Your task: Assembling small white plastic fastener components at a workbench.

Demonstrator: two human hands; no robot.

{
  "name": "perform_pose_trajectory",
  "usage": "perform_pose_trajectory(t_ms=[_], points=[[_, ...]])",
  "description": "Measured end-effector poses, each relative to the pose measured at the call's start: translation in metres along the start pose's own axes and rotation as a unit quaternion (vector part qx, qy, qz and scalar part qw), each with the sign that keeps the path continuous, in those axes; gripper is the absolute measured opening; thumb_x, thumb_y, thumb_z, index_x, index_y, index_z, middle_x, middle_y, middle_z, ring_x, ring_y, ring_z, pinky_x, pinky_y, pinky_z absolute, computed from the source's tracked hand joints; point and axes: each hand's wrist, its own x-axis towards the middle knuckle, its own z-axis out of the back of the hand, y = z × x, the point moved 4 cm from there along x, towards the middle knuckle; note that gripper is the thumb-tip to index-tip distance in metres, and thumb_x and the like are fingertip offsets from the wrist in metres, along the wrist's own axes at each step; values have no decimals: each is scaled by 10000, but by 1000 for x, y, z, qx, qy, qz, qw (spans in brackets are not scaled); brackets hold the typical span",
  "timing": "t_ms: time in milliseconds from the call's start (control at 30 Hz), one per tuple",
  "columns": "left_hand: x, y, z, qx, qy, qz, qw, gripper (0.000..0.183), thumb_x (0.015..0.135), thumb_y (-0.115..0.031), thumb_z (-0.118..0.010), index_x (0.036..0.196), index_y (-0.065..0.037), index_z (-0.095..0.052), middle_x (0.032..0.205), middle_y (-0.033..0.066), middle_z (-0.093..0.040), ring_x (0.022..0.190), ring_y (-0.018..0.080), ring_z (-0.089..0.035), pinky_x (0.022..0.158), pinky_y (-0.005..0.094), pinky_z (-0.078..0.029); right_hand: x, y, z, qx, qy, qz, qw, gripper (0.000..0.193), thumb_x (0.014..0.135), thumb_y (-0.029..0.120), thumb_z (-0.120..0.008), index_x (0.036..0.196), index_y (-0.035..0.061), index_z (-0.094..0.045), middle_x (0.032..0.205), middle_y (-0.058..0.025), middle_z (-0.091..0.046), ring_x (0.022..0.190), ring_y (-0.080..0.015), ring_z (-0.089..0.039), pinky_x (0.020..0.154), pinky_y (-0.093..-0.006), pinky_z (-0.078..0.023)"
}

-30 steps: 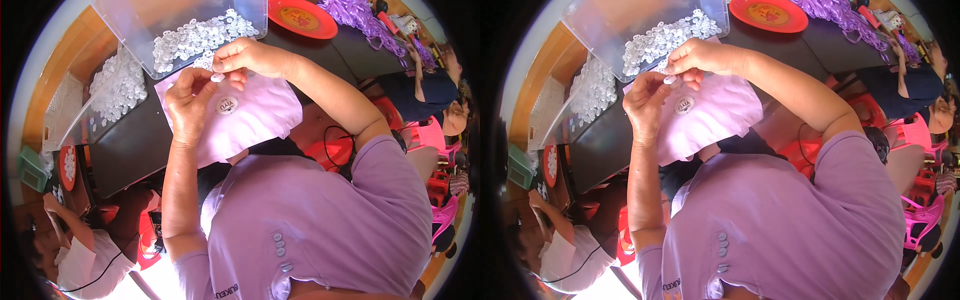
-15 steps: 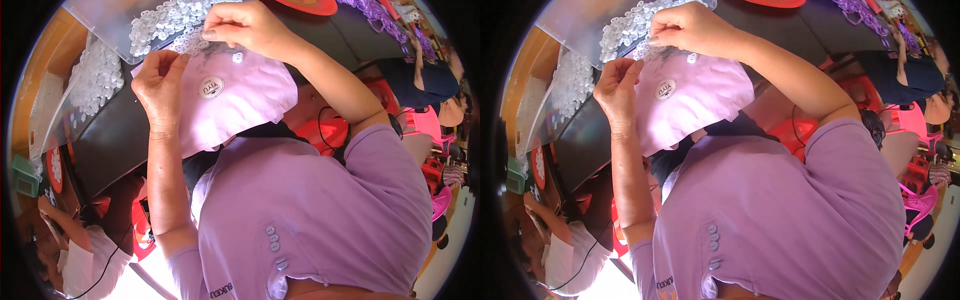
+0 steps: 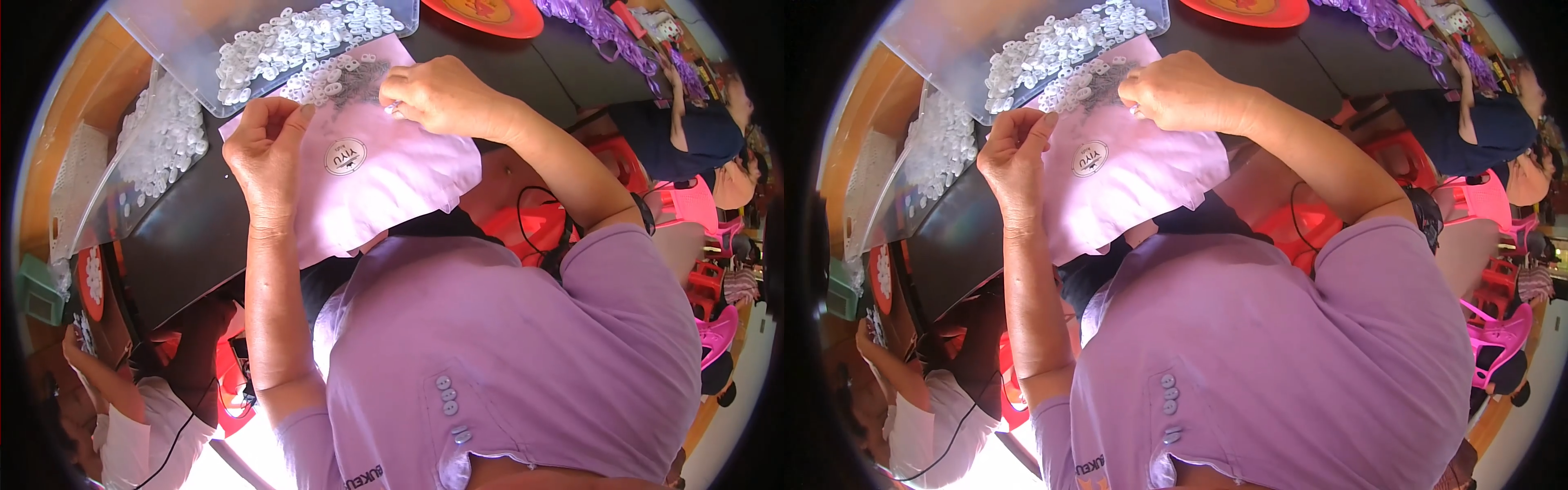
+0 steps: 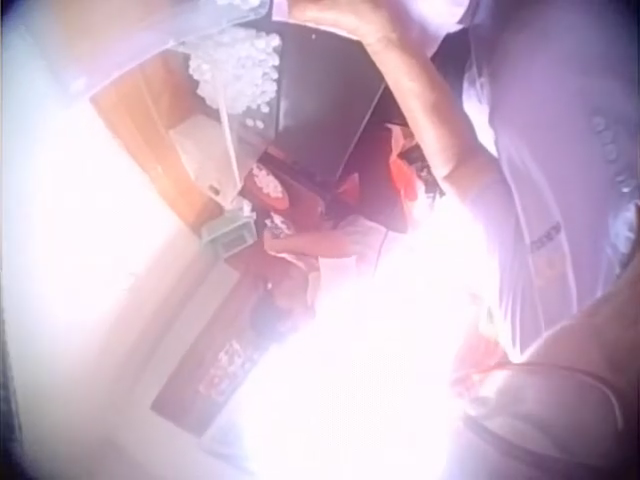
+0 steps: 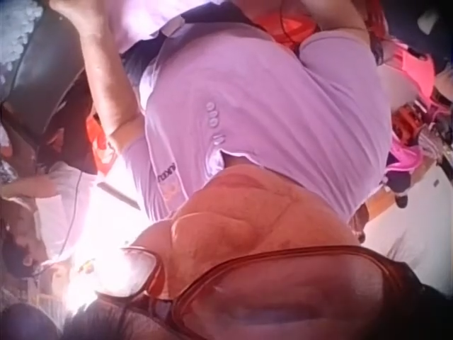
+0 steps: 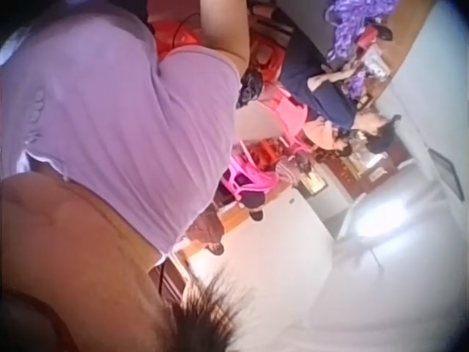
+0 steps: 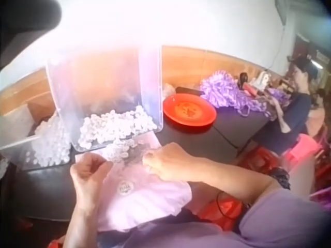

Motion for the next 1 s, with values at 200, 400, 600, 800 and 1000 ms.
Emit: perform_pose_trajectory(t_ms=[200,400,600,800,1000], points=[[-3,-11,-4,-35,68,-24,997,114,803,-38,-736,911,-48,-700,731,-38,-627,641,23,-522,537,177,-385,17,4,12,210,-49,-59,975,98,871,132,-613,890,35,-615,808,-47,-644,671,-195,-619,605,-327,-474],[-3,-13,-3,-86,68,-17,994,197,787,-40,-759,967,-15,-683,772,-2,-645,649,44,-547,515,191,-405,49,13,8,525,-1,-151,837,126,887,135,-630,956,32,-653,793,-3,-624,631,-69,-576,566,-205,-406],[1,-8,2,-154,42,81,984,110,862,-71,-685,880,31,-649,753,81,-654,597,106,-576,495,213,-408,69,21,9,520,-23,-140,842,142,890,130,-629,993,33,-649,798,-7,-629,647,-72,-584,574,-212,-423],[1,-7,5,-199,32,109,973,112,871,-83,-661,889,27,-662,732,75,-661,571,92,-569,485,207,-405,76,28,5,533,-38,-113,838,147,905,121,-629,1025,40,-653,815,-8,-639,682,-73,-594,602,-214,-447],[1,-8,7,-194,22,116,974,98,871,-60,-612,875,28,-654,719,72,-657,565,93,-568,490,205,-406,73,27,-2,541,-41,-95,835,158,913,122,-627,1051,54,-657,851,-10,-658,719,-79,-609,631,-215,-470]])
